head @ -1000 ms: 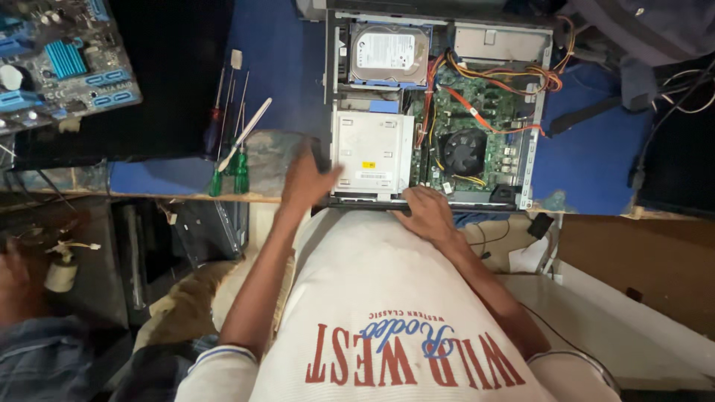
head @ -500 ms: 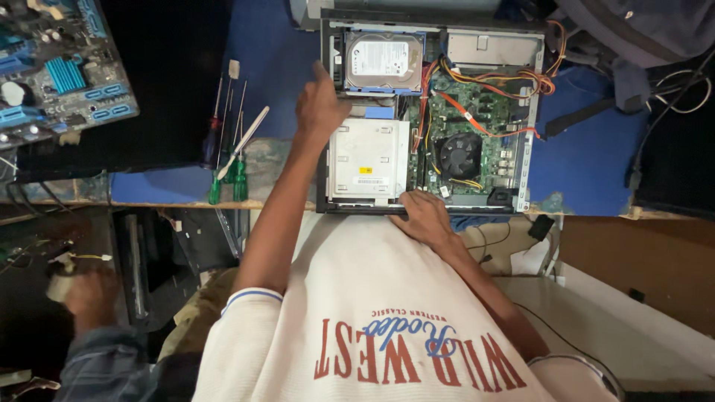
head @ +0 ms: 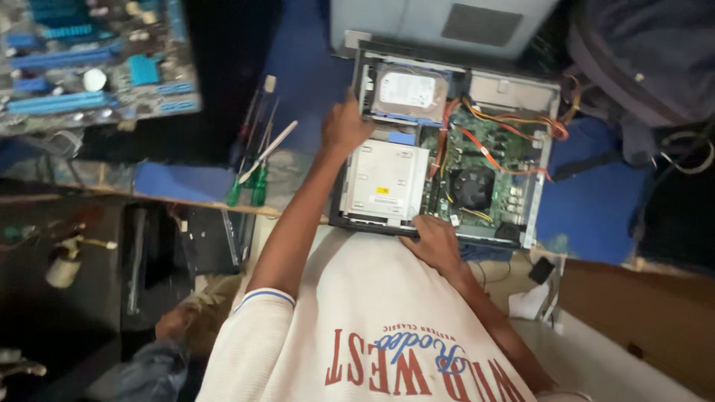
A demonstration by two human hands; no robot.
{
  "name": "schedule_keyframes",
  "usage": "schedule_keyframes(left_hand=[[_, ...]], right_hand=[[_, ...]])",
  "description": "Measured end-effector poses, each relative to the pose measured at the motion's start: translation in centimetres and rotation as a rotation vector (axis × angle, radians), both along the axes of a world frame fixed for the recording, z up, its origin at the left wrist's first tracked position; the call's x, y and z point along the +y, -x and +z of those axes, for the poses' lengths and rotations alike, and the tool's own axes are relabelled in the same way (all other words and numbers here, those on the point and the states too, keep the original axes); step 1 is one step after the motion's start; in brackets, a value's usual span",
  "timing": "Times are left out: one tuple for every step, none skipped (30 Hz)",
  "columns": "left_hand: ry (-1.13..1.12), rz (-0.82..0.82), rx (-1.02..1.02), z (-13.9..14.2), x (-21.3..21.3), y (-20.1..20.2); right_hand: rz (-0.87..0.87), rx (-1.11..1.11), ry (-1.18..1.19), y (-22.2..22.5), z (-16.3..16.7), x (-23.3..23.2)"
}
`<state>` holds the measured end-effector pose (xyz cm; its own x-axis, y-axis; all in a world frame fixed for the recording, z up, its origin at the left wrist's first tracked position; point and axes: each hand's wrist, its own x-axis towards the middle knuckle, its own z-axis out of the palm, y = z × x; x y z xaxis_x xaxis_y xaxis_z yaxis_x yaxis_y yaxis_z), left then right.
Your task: The person installs a hard drive into a blue caddy and slides it into the computer case. They then connect power and data cables to the drive and a CD-ROM drive, adjust the case orientation, and remove the CD-ROM drive from the case.
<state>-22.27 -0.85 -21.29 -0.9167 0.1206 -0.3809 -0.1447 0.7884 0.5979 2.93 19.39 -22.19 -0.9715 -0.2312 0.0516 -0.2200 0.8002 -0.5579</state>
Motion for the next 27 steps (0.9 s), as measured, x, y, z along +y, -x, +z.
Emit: schedule_keyframes(left_hand=[[-0.021,0.021,-0.055,-0.1,-0.5,-0.8],[-0.049,0.043,-0.110,-0.4,-0.9,-2.0],[-0.182,0.011,0.120,-1.0,-2.2,-4.2],[-0.306,-0.028,0.353,-1.8,-4.1,-6.5],[-0.381,0.005,0.369,-2.8,-6.3,-9.6],[-0.460,0.064,0.270,-3.7,-9.0,-12.9],[-0.389,0.110,0.122,-4.5,-12.3,-16.4],[-0.200,0.168,0.014,-5.3,-15.2,-19.8],[-0.907,0.318,-0.159,-5.6,-18.9,-23.4],[-0.858,0.542,-0.394,-5.5,-22.5,-26.8],[-0.864,0.674,-0.517,-5.2,-25.5,-30.1],[-0.712,0.876,-0.473,-4.6,-28.0,-33.5],[-0.641,0.990,-0.536,-3.4,-30.9,-36.4],[-0.786,1.199,-0.330,-2.6,-32.6,-38.7],[-0.731,1.337,-0.224,-1.9,-33.5,-40.1],[-0.670,1.469,-0.108,-1.0,-34.8,-41.6],[-0.607,1.597,0.016,-0.2,-35.9,-42.9],[-0.538,1.719,0.145,0.6,-36.5,-43.7],[-0.502,1.593,0.175,0.9,-36.7,-44.0],[-0.468,1.467,0.203,1.2,-37.0,-44.0],[-0.431,1.342,0.231,1.7,-37.4,-44.0],[-0.518,1.623,0.289,2.2,-37.9,-43.9],[-0.600,1.902,0.353,3.0,-38.9,-43.8],[-0.685,2.175,0.423,3.3,-39.4,-43.5],[-0.709,2.278,0.479,3.7,-39.8,-43.3],[-0.727,2.299,0.528,4.0,-40.1,-43.3],[-0.739,2.296,0.566,4.2,-40.3,-43.3]], right_hand=[[-0.007,-0.016,0.003,0.0,0.0,0.1],[-0.013,-0.032,0.001,0.0,0.1,0.3],[-0.011,-0.032,0.003,0.1,0.0,0.5],[-0.012,-0.032,0.008,0.0,0.0,0.6],[-0.019,-0.032,0.013,0.0,0.0,0.7],[-0.017,-0.028,-0.004,0.0,-0.1,0.8],[-0.015,-0.026,-0.020,0.0,-0.2,0.9],[-0.013,-0.027,-0.034,-0.1,-0.3,1.0],[-0.010,-0.019,-0.030,-0.1,-0.4,1.1],[-0.002,-0.013,-0.028,-0.2,-0.4,1.3],[0.013,-0.003,-0.022,-0.1,-0.5,1.4],[0.013,0.007,-0.021,-0.1,-0.5,1.5],[0.011,0.021,-0.018,0.0,-0.5,1.6],[0.001,0.031,-0.016,0.0,-0.6,1.5],[-0.004,0.007,-0.031,0.0,-0.5,1.7],[-0.009,-0.015,-0.042,0.0,-0.4,1.7],[-0.011,-0.032,-0.054,0.0,-0.4,1.8],[-0.017,-0.039,-0.050,0.0,-0.3,1.8],[-0.025,-0.046,-0.045,0.0,-0.3,1.8],[-0.034,-0.052,-0.043,0.1,-0.2,1.8],[-0.038,-0.077,-0.051,0.1,-0.2,1.9],[-0.042,-0.103,-0.058,0.2,-0.2,2.0],[-0.049,-0.129,-0.064,0.3,-0.3,2.0],[-0.032,-0.094,-0.043,0.3,-0.3,2.1],[-0.020,-0.051,-0.020,0.4,-0.4,2.1],[-0.008,-0.013,0.000,0.5,-0.5,2.1],[-0.014,-0.024,0.002,0.4,-0.6,2.2]])
